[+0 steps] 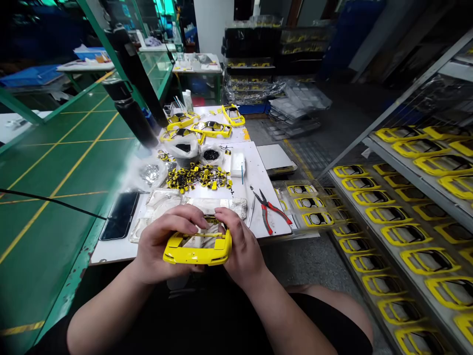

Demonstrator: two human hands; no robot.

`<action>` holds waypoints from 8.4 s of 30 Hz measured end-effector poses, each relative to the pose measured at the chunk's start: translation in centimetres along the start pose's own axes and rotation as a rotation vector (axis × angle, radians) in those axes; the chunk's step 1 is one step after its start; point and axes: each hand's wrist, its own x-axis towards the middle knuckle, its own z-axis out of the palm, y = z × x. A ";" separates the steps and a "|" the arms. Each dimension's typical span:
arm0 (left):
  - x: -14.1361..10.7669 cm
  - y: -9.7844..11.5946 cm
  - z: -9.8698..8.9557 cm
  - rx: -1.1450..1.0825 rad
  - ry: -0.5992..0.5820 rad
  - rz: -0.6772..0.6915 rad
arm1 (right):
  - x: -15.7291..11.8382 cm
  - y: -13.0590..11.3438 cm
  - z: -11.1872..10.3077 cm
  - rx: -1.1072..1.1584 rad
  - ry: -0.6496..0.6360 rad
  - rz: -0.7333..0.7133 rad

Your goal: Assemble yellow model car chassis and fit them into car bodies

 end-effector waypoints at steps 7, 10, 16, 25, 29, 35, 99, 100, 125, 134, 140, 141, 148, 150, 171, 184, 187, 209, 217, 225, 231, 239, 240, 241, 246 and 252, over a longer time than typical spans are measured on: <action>0.2 -0.6 0.7 0.074 0.036 0.051 | 0.3 0.2 0.2 0.013 0.002 0.043; 0.2 -0.9 1.5 0.095 0.112 0.052 | 0.3 0.2 0.3 0.025 0.011 0.060; -0.2 -1.4 2.4 0.110 0.223 0.020 | 0.3 0.4 0.4 0.047 0.024 0.078; -0.3 -0.9 1.7 0.059 0.208 0.013 | 0.2 1.0 0.5 0.088 0.027 0.081; -1.0 -0.6 1.6 -0.042 0.319 -0.018 | 0.4 0.8 0.3 0.084 0.008 0.101; -1.1 -0.1 1.7 0.022 0.338 0.029 | 0.5 0.8 0.2 0.081 -0.001 0.107; 1.9 2.2 2.3 0.278 -0.072 -0.106 | 6.7 -5.3 -9.8 0.419 -0.406 0.383; 1.9 2.2 2.4 0.277 -0.077 -0.102 | 6.9 -5.1 -10.0 0.449 -0.428 0.391; 2.2 2.5 2.4 0.298 -0.067 -0.128 | 6.6 -4.9 -10.1 0.377 -0.384 0.346; 2.1 2.7 2.4 0.312 -0.059 -0.137 | 7.0 -5.3 -10.1 0.361 -0.404 0.383; 2.2 2.9 2.4 0.328 -0.054 -0.156 | 7.1 -5.6 -10.1 0.342 -0.413 0.418; 2.2 2.9 2.4 0.327 -0.056 -0.157 | 7.1 -5.7 -10.1 0.333 -0.410 0.419; 2.2 3.0 2.1 0.320 -0.065 -0.167 | 7.2 -5.9 -9.9 0.287 -0.402 0.398; 2.2 3.0 2.1 0.320 -0.067 -0.169 | 7.1 -5.9 -9.9 0.279 -0.401 0.394; 0.3 1.8 1.0 0.205 -0.087 -0.145 | 3.0 -4.3 -8.3 0.554 -0.299 0.282; -0.5 0.7 0.9 0.237 0.019 -0.104 | 1.7 -3.7 -6.8 0.433 -0.172 0.247; -0.5 0.5 1.3 0.245 0.073 -0.114 | 1.7 -3.8 -6.7 0.427 -0.155 0.275; 1.0 1.9 1.2 0.175 -0.021 -0.164 | 2.1 -3.6 -6.9 0.430 -0.143 0.319; 0.7 1.4 1.0 0.204 -0.023 -0.131 | 2.0 -3.4 -6.9 0.434 -0.156 0.326; 0.7 1.0 1.1 0.190 -0.021 -0.107 | 2.1 -3.5 -7.0 0.452 -0.158 0.342; 0.4 0.9 0.9 0.189 -0.013 -0.098 | 2.1 -3.5 -7.0 0.437 -0.153 0.338; 0.4 0.4 0.9 0.175 0.003 -0.076 | 2.1 -3.4 -6.9 0.436 -0.147 0.333; 0.4 0.3 1.0 0.171 0.012 -0.071 | 2.1 -3.4 -6.9 0.435 -0.147 0.335; 0.3 0.3 1.1 0.172 0.025 -0.070 | 2.1 -3.4 -6.8 0.435 -0.146 0.338; 0.1 0.2 1.4 0.209 0.088 -0.098 | 2.1 -3.5 -6.6 0.455 -0.144 0.340; 0.1 -0.5 0.9 0.288 0.012 -0.135 | 2.1 -3.3 -6.2 0.500 -0.077 0.326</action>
